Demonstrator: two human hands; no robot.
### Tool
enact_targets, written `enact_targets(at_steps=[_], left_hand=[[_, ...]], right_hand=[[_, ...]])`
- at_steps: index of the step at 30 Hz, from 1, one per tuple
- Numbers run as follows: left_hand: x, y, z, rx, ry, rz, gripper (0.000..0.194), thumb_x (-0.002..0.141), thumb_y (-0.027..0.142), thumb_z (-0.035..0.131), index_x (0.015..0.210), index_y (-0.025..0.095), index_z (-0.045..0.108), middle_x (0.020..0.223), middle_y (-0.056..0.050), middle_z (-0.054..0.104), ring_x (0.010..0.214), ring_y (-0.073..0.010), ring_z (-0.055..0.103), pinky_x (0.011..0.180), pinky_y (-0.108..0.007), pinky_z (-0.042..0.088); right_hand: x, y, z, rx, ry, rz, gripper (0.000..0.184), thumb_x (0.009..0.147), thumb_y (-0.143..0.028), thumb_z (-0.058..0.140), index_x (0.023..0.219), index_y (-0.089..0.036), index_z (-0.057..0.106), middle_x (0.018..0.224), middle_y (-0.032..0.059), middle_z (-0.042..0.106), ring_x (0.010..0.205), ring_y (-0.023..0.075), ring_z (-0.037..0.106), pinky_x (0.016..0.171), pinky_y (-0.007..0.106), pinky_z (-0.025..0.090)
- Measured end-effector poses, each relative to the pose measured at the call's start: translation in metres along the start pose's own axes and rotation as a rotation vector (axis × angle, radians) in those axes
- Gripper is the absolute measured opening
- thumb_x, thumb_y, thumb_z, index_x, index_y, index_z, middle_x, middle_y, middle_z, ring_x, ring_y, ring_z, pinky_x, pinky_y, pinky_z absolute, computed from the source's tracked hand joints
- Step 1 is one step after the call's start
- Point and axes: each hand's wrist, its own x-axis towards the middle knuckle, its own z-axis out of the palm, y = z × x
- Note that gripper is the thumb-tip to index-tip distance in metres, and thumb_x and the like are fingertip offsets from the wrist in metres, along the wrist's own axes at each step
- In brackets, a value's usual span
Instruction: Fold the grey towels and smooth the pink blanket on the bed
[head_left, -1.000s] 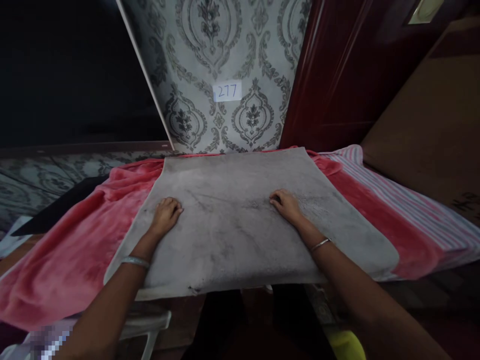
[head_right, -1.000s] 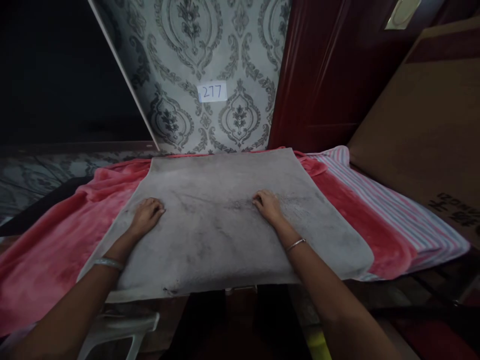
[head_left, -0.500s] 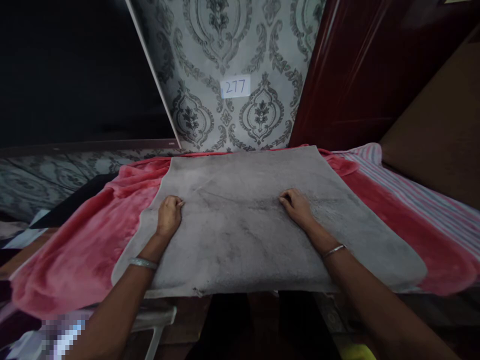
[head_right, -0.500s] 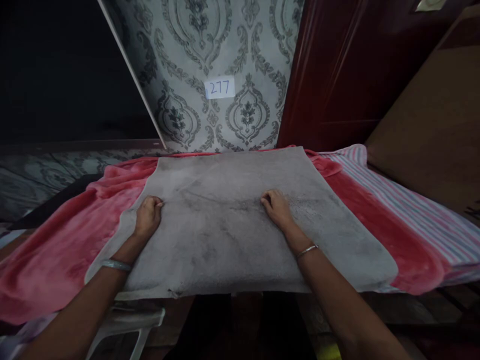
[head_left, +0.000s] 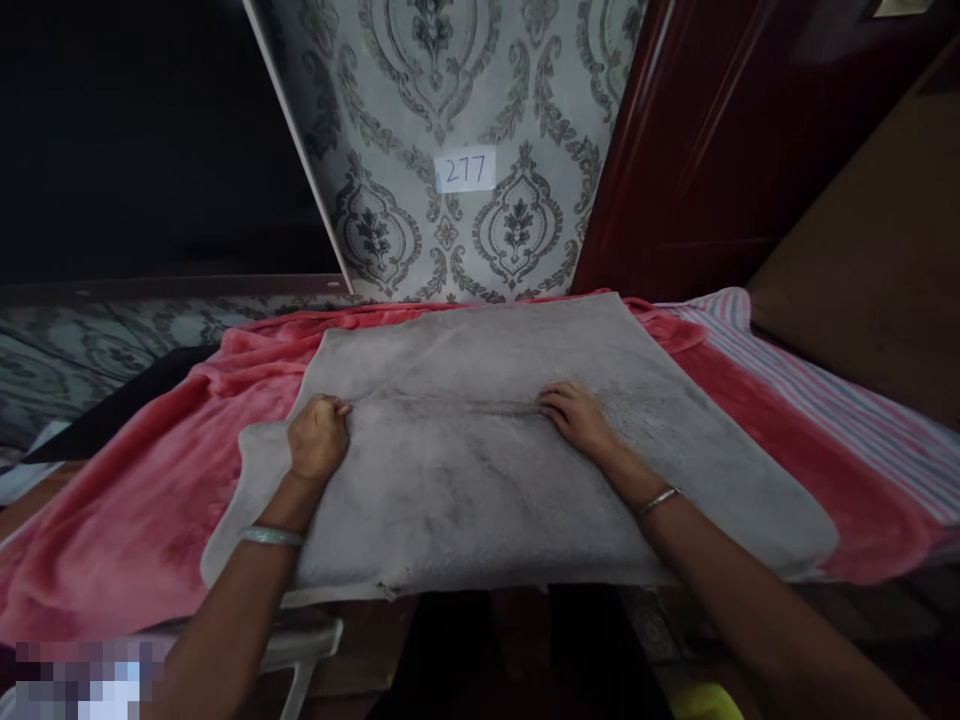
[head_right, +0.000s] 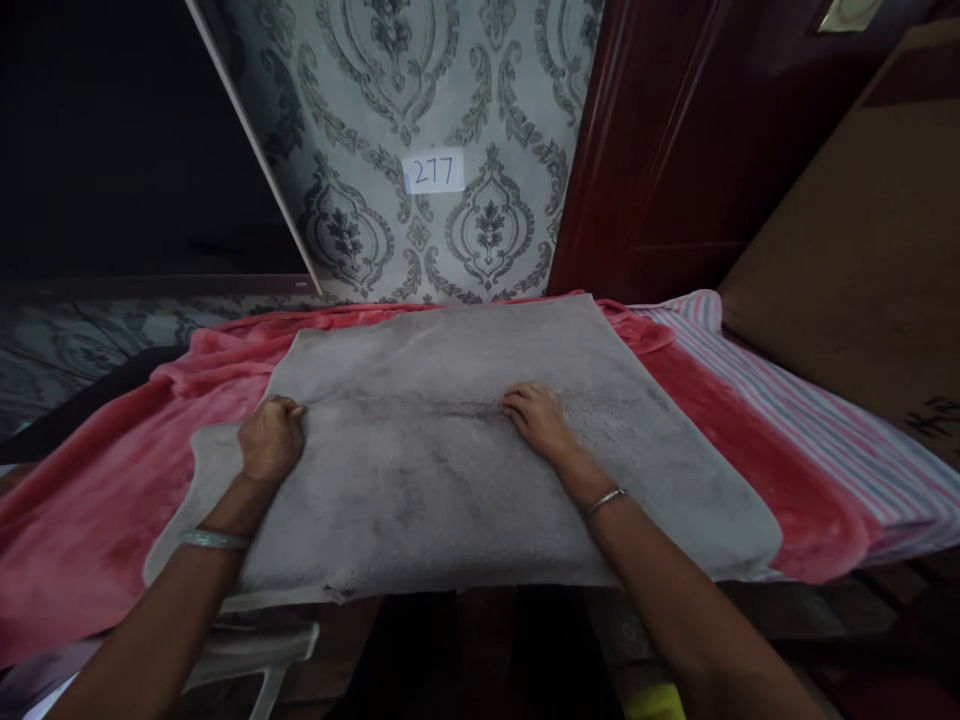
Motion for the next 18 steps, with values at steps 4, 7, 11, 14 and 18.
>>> enact_targets(at_steps=[4,7,11,14,18], left_hand=[[-0.002,0.003,-0.004,0.072,-0.009,-0.030,0.020,0.093,0.036,0.042,0.082,0.025,0.055,0.083,-0.010,0.067,0.086,-0.0287,0.066,0.075,-0.040,0.048],[-0.001,0.007,-0.011,0.135,-0.055,0.017,0.027,0.094,0.039,0.038,0.084,0.024,0.058,0.083,-0.012,0.067,0.081,-0.0279,0.064,0.070,-0.037,0.043],[0.004,0.016,-0.020,0.249,-0.173,-0.016,0.034,0.093,0.042,0.032,0.079,0.022,0.055,0.080,-0.012,0.065,0.074,-0.0247,0.060,0.062,-0.032,0.034],[0.008,0.022,-0.024,0.284,-0.214,-0.042,0.035,0.091,0.043,0.029,0.078,0.022,0.052,0.078,-0.011,0.063,0.071,-0.0230,0.056,0.060,-0.030,0.027],[0.010,0.028,-0.025,0.279,-0.204,-0.051,0.033,0.088,0.045,0.025,0.074,0.023,0.045,0.073,-0.011,0.060,0.067,-0.0228,0.052,0.058,-0.029,0.023]], right_hand=[[0.001,-0.006,-0.004,-0.021,0.073,0.047,0.031,0.102,-0.029,0.044,0.102,-0.022,0.074,0.104,0.0127,0.070,0.102,0.0298,0.060,0.093,0.046,0.048],[0.002,-0.009,-0.004,-0.048,0.134,0.065,0.030,0.103,-0.028,0.043,0.104,-0.022,0.072,0.105,0.0127,0.070,0.101,0.0288,0.059,0.092,0.044,0.047],[0.006,-0.010,-0.004,-0.053,0.020,0.043,0.024,0.104,-0.026,0.048,0.102,-0.019,0.072,0.098,0.0110,0.069,0.097,0.0243,0.060,0.087,0.037,0.047],[0.008,-0.008,-0.005,-0.050,0.004,0.053,0.020,0.103,-0.026,0.052,0.103,-0.019,0.071,0.101,0.0106,0.068,0.100,0.0232,0.060,0.089,0.035,0.046],[0.005,0.000,-0.012,-0.050,-0.012,0.065,0.015,0.100,-0.022,0.058,0.105,-0.021,0.072,0.105,0.0094,0.068,0.103,0.0226,0.060,0.089,0.035,0.046]])
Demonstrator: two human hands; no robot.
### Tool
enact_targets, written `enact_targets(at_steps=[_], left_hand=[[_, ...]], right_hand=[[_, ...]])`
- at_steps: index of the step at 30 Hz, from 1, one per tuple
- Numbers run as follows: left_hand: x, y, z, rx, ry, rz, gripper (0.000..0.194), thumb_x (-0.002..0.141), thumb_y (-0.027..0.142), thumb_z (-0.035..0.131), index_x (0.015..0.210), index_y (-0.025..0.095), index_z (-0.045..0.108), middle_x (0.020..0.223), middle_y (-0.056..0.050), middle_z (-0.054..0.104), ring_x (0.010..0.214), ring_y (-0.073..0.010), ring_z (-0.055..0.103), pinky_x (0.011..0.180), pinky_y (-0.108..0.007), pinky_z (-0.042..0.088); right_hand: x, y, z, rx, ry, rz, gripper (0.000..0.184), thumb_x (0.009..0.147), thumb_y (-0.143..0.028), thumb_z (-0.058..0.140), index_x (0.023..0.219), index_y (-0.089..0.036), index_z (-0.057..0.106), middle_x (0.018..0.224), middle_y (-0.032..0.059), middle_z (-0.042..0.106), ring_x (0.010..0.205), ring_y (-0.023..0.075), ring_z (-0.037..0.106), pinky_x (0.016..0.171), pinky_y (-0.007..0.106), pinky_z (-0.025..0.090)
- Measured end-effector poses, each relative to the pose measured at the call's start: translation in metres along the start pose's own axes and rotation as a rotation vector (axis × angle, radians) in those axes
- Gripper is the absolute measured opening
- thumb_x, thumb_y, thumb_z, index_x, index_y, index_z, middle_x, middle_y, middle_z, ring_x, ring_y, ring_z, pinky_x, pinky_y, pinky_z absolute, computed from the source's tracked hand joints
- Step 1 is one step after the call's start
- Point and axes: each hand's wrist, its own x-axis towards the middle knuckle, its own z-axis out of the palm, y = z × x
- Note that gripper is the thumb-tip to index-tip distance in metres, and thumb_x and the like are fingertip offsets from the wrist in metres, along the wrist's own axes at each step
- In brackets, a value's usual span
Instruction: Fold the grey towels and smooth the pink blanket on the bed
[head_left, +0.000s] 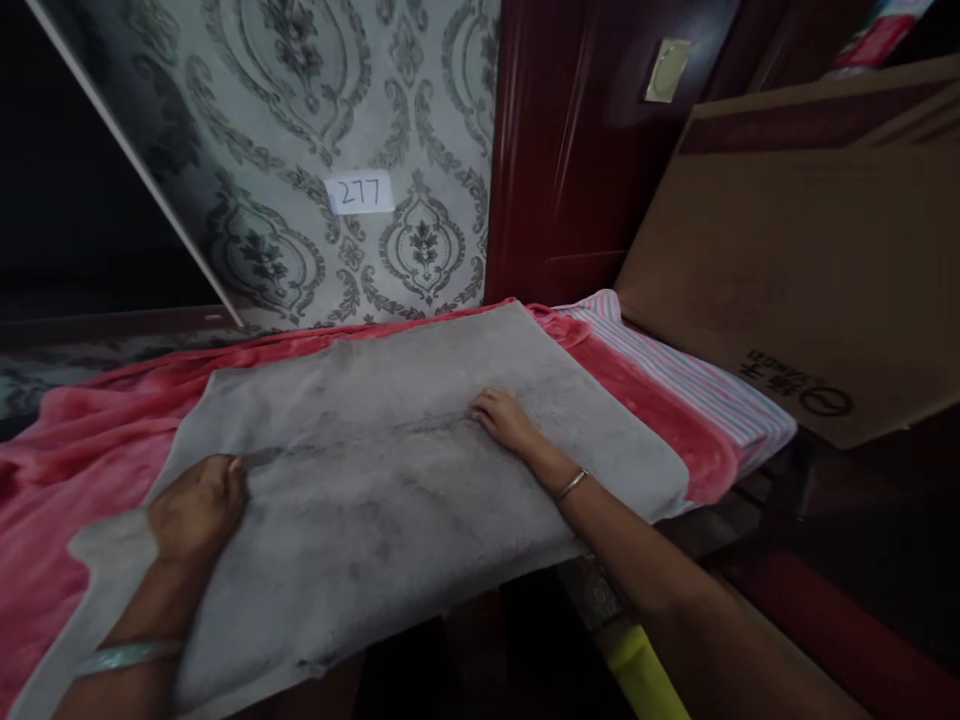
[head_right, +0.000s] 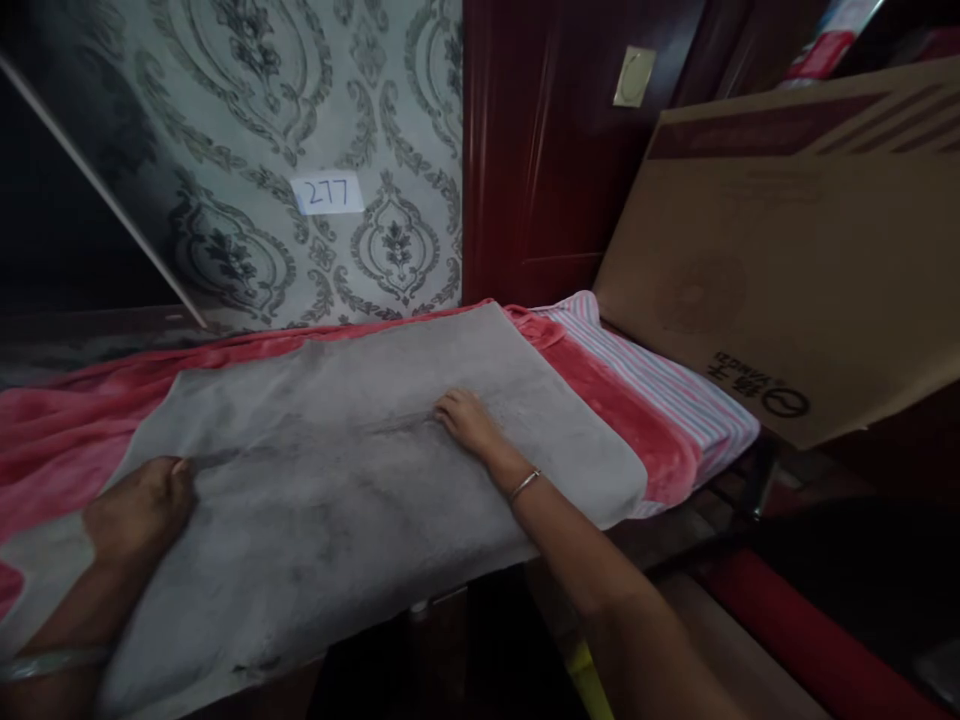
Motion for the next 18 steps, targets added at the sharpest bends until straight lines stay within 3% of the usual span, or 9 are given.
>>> enact_targets(at_steps=[5,11,14,18], left_hand=[[0.000,0.003,-0.003,-0.022,-0.007,-0.002,0.030,0.087,0.047,0.024,0.071,0.025,0.036,0.070,-0.010,0.056,0.065,-0.0227,0.049,0.059,-0.028,0.022],[0.001,0.003,-0.003,-0.001,-0.028,-0.012,0.030,0.087,0.048,0.022,0.071,0.026,0.033,0.070,-0.009,0.054,0.067,-0.0232,0.050,0.058,-0.029,0.021],[0.001,0.004,-0.005,0.023,-0.069,-0.022,0.031,0.088,0.047,0.021,0.071,0.026,0.035,0.072,-0.009,0.055,0.070,-0.0241,0.053,0.058,-0.029,0.022],[0.001,0.005,-0.007,0.044,-0.088,-0.033,0.032,0.088,0.047,0.019,0.072,0.026,0.037,0.073,-0.010,0.057,0.072,-0.0249,0.055,0.058,-0.029,0.024]], right_hand=[[-0.017,0.035,-0.026,-0.043,-0.002,0.044,0.023,0.094,-0.016,0.060,0.113,-0.021,0.072,0.114,0.0105,0.069,0.109,0.0240,0.061,0.097,0.038,0.046],[-0.051,0.090,-0.064,-0.095,0.120,0.224,0.035,0.086,-0.015,0.063,0.120,-0.019,0.068,0.123,0.0128,0.069,0.117,0.0285,0.059,0.102,0.045,0.046],[-0.061,0.103,-0.066,-0.059,0.096,0.195,0.030,0.086,-0.015,0.062,0.114,-0.019,0.071,0.118,0.0110,0.071,0.114,0.0271,0.061,0.101,0.044,0.048],[-0.060,0.101,-0.059,-0.074,0.066,0.164,0.026,0.089,-0.017,0.060,0.110,-0.021,0.075,0.124,0.0104,0.070,0.117,0.0255,0.061,0.104,0.042,0.047]])
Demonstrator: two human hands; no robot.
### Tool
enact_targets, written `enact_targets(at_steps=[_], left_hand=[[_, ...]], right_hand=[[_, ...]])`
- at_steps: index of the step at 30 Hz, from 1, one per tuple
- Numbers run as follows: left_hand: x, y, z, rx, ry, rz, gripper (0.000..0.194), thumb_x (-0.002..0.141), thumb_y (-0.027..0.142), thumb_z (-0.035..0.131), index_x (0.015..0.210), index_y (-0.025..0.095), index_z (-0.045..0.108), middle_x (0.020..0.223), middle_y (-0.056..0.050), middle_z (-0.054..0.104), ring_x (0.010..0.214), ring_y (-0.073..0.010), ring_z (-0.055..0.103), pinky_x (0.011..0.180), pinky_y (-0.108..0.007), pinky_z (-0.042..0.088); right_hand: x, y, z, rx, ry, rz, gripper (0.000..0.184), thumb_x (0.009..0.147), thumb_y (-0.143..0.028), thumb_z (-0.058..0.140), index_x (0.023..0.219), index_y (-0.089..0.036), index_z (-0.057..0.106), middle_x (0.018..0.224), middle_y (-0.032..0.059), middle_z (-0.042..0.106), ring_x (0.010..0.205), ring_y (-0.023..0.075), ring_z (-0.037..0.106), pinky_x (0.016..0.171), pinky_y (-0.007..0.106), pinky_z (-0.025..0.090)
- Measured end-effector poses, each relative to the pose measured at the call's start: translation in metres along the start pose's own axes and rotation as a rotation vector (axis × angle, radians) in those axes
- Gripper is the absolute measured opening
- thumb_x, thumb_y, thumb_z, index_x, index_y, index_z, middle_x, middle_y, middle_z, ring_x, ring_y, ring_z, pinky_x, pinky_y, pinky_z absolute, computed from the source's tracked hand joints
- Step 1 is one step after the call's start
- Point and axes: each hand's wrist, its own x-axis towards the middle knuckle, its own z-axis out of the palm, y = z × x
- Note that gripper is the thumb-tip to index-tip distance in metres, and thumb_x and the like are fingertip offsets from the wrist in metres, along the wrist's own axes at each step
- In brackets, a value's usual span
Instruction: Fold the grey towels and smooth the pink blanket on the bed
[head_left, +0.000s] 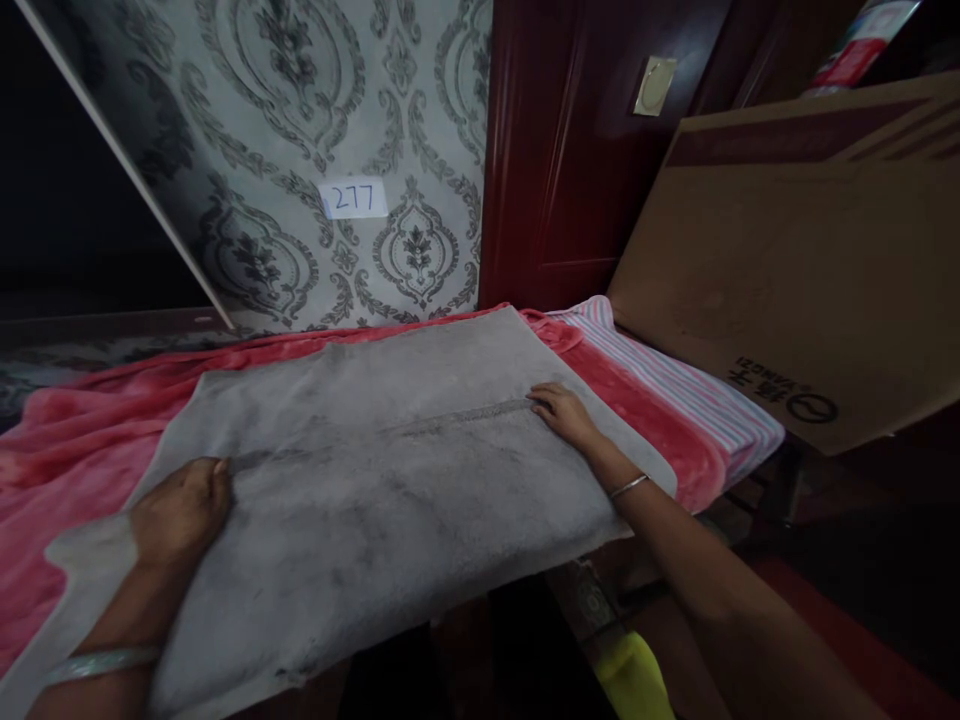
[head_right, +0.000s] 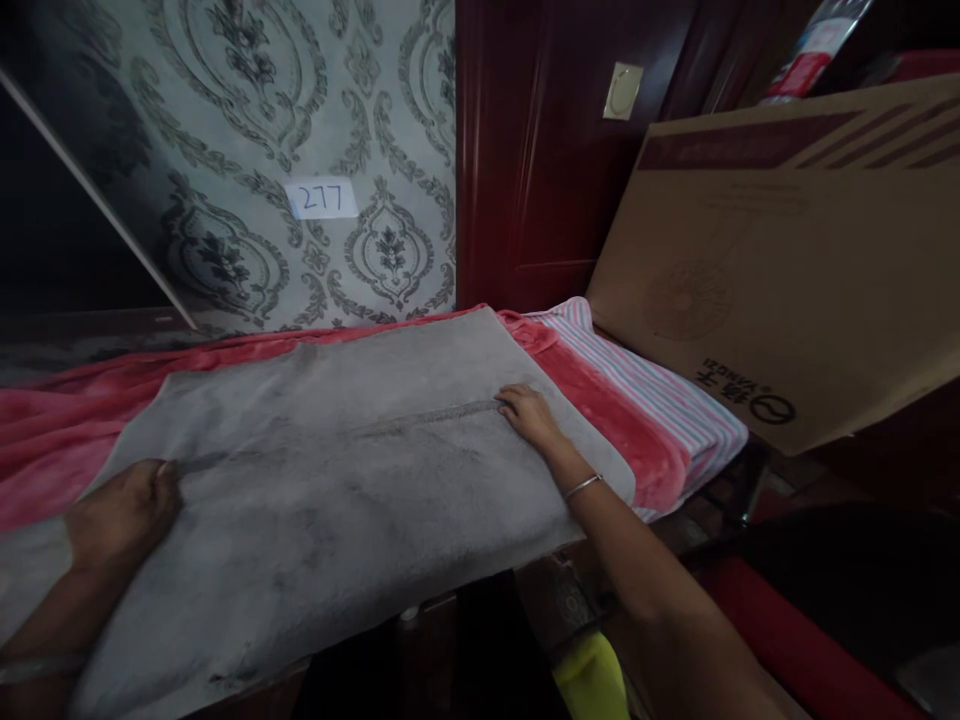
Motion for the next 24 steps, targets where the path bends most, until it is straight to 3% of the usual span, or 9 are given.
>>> enact_targets(at_steps=[5,9,11,14,21,24], left_hand=[[0.000,-0.001,0.003,-0.004,0.017,0.012,0.034,0.088,0.047,0.020,0.074,0.024,0.041,0.075,-0.011,0.060,0.073,-0.0253,0.057,0.060,-0.030,0.026],[-0.001,-0.005,0.008,-0.009,0.060,0.037,0.036,0.089,0.046,0.021,0.077,0.023,0.047,0.075,-0.012,0.060,0.071,-0.0252,0.057,0.060,-0.030,0.027],[-0.001,-0.007,0.011,-0.012,0.082,0.051,0.038,0.091,0.045,0.022,0.078,0.022,0.050,0.076,-0.012,0.061,0.071,-0.0247,0.057,0.060,-0.031,0.028],[0.000,-0.010,0.016,-0.020,0.098,0.058,0.040,0.093,0.043,0.024,0.081,0.020,0.054,0.078,-0.012,0.062,0.072,-0.0240,0.058,0.061,-0.031,0.029],[-0.007,-0.006,0.014,-0.024,0.020,0.065,0.033,0.097,0.034,0.035,0.088,0.018,0.062,0.084,-0.013,0.066,0.083,-0.0247,0.064,0.069,-0.031,0.037],[-0.010,-0.009,0.014,-0.037,0.039,0.081,0.031,0.099,0.033,0.037,0.089,0.017,0.063,0.089,-0.014,0.069,0.089,-0.0247,0.064,0.074,-0.032,0.039]], right_hand=[[0.004,-0.014,0.002,-0.158,0.012,0.065,0.026,0.094,-0.014,0.050,0.098,-0.019,0.075,0.106,0.0123,0.073,0.103,0.0248,0.063,0.096,0.038,0.046],[0.000,-0.017,0.001,-0.195,0.159,0.118,0.031,0.098,-0.016,0.040,0.100,-0.017,0.071,0.100,0.0138,0.071,0.096,0.0263,0.060,0.092,0.039,0.044],[-0.002,-0.016,0.001,-0.187,0.223,0.129,0.030,0.100,-0.018,0.039,0.101,-0.018,0.069,0.100,0.0136,0.070,0.096,0.0270,0.058,0.089,0.039,0.043],[-0.002,-0.015,0.002,-0.189,0.199,0.140,0.027,0.097,-0.019,0.041,0.096,-0.019,0.068,0.095,0.0132,0.069,0.092,0.0272,0.058,0.085,0.038,0.043],[-0.009,-0.002,0.010,-0.122,0.241,0.128,0.027,0.093,-0.025,0.041,0.093,-0.018,0.067,0.095,0.0155,0.070,0.093,0.0286,0.061,0.089,0.043,0.047],[-0.014,0.009,0.014,-0.101,0.283,0.132,0.026,0.090,-0.030,0.042,0.093,-0.019,0.066,0.094,0.0173,0.069,0.092,0.0313,0.062,0.087,0.048,0.048]])
